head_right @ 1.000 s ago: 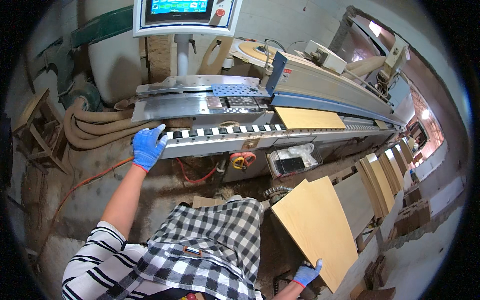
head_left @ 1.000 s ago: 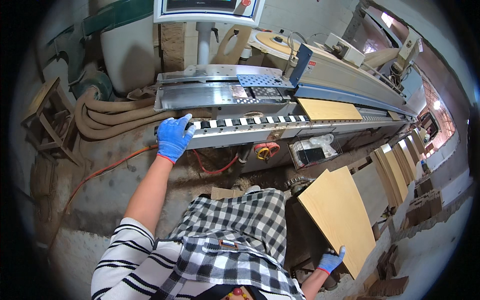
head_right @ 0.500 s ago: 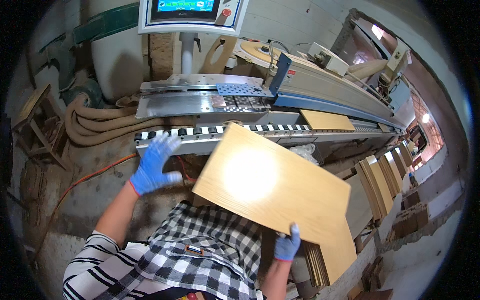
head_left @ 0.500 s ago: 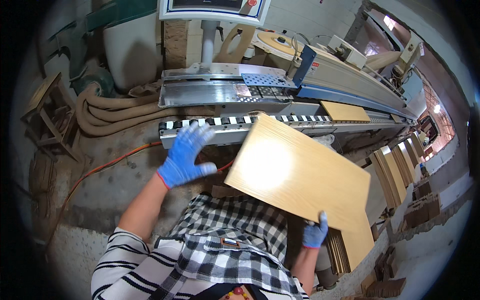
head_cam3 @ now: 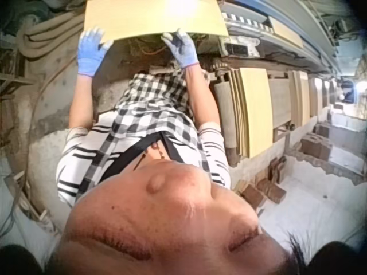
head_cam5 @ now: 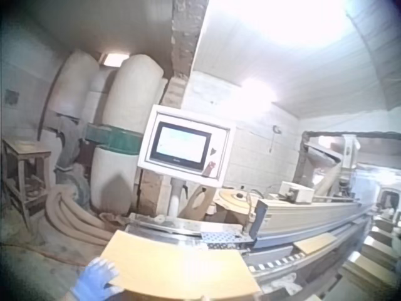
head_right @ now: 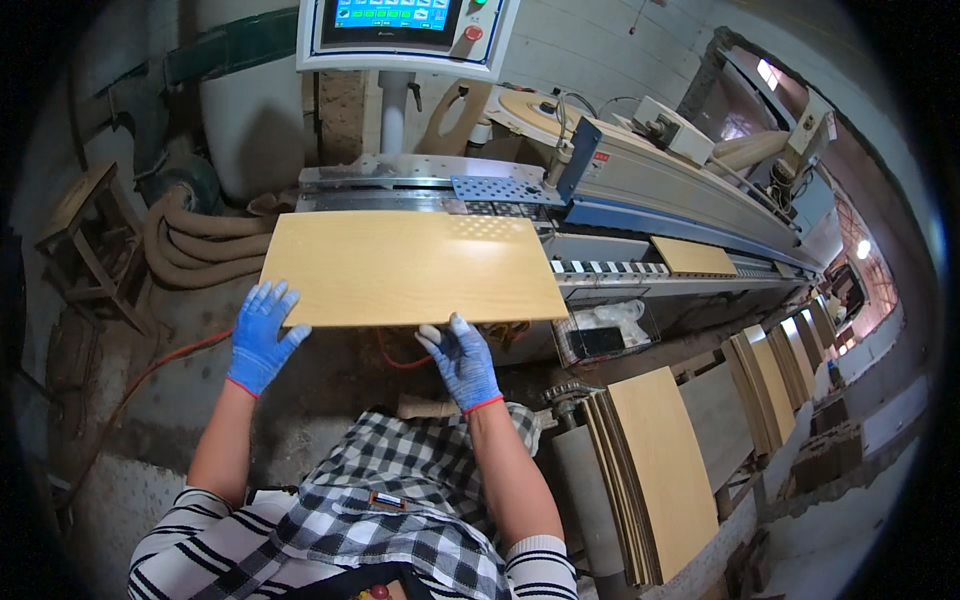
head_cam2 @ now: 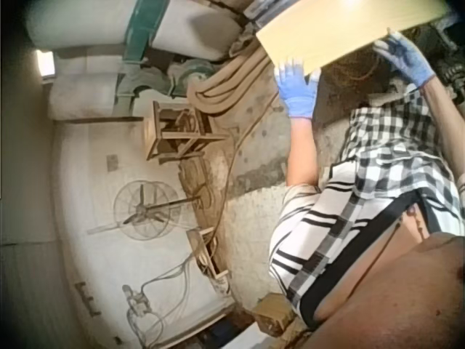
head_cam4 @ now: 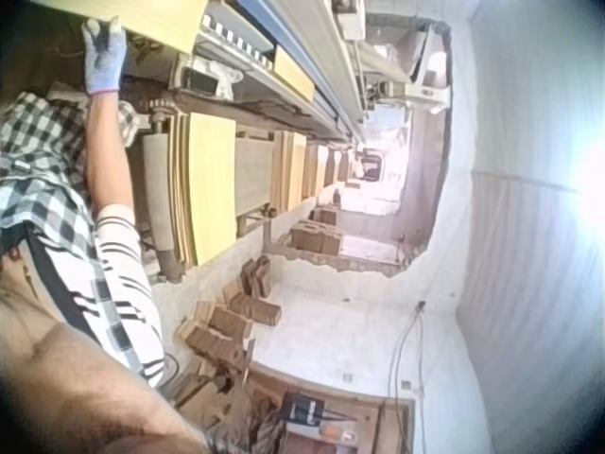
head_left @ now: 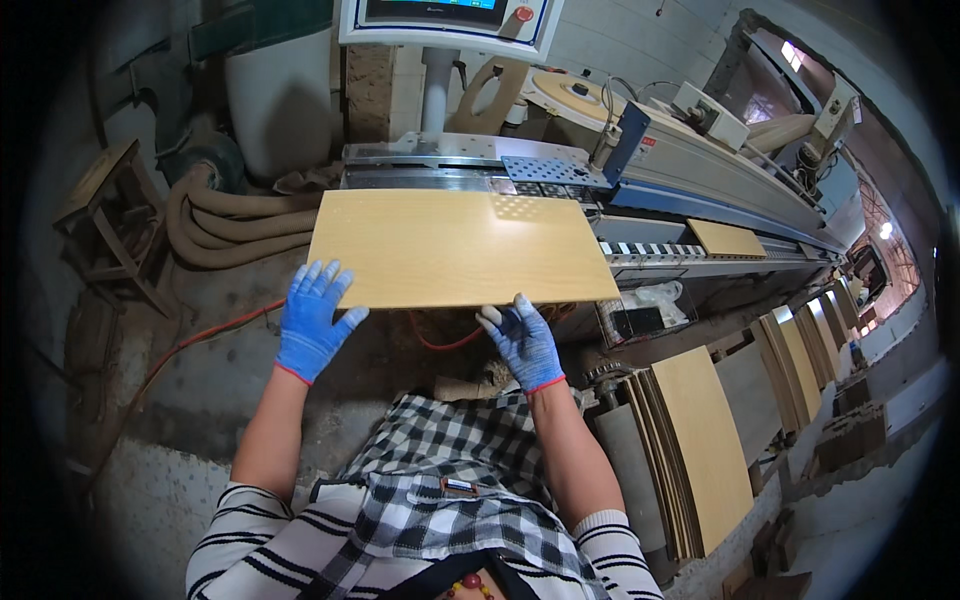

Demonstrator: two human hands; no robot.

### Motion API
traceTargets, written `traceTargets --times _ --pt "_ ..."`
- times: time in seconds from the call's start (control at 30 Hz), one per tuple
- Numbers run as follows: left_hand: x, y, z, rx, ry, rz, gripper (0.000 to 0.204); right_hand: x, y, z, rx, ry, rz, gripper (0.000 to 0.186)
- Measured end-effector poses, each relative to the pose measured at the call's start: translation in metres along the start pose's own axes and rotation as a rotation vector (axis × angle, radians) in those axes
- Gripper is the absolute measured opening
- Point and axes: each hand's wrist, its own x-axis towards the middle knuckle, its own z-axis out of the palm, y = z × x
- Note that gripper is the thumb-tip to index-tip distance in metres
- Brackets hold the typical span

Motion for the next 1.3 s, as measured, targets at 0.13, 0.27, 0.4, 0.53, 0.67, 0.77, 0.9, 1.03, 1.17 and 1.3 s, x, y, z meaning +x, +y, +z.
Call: traceTargets --times 0.13,0.27,0.4,0.53,0.67,0.77,0.9,1.03,1.17,1.3 --pt "0.019 -0.018 0.019 0.016 -0.018 -0.08 0.052 -0.022 -0.012 0.009 -0.152 0.018 -0.15 0.066" --pt "0.043 -0.026 0.032 0.02 -0.06 -0.135 0.055 -0.067 -0.025 -0.02 -0.715 0.201 -0.164 0.052" --pt "0.056 -0.029 0.044 0.023 -0.097 -0.188 0.058 -0.114 -0.002 -0.087 -1.692 0.258 -0.39 0.041" --pt "0.056 -0.029 0.044 0.02 -0.114 -0.208 0.059 -0.144 0.021 -0.111 -2.301 0.04 -0.581 0.035" --pt "0.056 -0.026 0.041 0.036 -0.108 -0.213 0.058 -0.141 0.024 -0.109 -2.195 0.145 -0.55 0.03" --pt "0.047 -0.035 0.04 0.125 -0.074 -0.219 0.055 -0.141 0.023 -0.11 -2.201 0.136 -0.559 0.028" --pt "0.032 -0.051 0.036 0.089 -0.029 -0.266 0.051 -0.142 0.022 -0.108 -2.184 0.128 -0.577 0.027" --pt "0.023 -0.064 0.039 -0.021 -0.009 -0.29 0.047 -0.142 0.023 -0.112 -2.185 0.136 -0.598 0.027" --pt "0.023 -0.064 0.039 -0.09 -0.002 -0.293 0.045 -0.142 0.024 -0.111 -2.195 0.147 -0.6 0.025" --pt "0.023 -0.069 0.043 -0.141 0.002 -0.296 0.044 -0.142 0.023 -0.109 -2.192 0.143 -0.609 0.025"
